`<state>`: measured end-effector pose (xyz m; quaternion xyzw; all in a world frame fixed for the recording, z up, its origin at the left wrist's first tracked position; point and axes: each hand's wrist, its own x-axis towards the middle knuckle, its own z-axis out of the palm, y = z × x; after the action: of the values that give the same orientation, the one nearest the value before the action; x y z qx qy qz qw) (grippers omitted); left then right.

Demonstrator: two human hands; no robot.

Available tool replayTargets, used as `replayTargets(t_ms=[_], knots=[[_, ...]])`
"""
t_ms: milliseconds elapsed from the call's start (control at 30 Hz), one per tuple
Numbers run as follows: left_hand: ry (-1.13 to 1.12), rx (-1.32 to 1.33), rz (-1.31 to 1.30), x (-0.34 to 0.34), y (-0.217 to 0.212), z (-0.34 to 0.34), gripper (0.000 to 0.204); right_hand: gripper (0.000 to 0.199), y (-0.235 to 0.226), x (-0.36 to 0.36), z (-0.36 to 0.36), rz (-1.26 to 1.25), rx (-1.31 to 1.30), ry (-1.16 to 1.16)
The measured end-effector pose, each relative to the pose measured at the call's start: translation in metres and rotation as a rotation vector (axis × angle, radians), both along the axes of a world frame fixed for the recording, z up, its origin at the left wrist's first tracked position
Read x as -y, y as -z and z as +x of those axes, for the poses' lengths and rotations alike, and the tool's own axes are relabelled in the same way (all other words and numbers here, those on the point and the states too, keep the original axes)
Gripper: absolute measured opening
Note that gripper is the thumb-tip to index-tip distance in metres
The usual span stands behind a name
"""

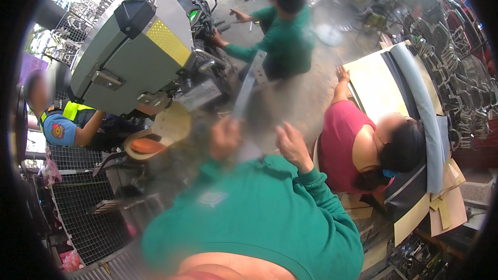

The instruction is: The person marks a metal bracket with a marker, then uses a drill press to create holes in the bracket. They inspect the bracket after drilling and hold it up for viewing.

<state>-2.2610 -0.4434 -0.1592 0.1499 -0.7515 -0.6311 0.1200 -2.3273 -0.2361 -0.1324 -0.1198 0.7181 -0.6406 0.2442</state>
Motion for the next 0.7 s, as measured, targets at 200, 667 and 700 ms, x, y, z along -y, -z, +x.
replayTargets(t_ms=[200,667,700], knots=[[0.017,-0.095,-0.227,0.001,-0.009,-0.002,0.027,0.030,0.001,-0.006,-0.006,0.019,0.082,0.039],[0.035,-0.029,-0.216,0.000,-0.021,-0.005,0.029,0.027,0.039,-0.012,-0.015,0.029,0.034,0.039],[0.038,-0.037,-0.214,0.000,-0.020,-0.005,0.029,0.027,0.043,-0.012,-0.015,0.035,0.026,0.021]])
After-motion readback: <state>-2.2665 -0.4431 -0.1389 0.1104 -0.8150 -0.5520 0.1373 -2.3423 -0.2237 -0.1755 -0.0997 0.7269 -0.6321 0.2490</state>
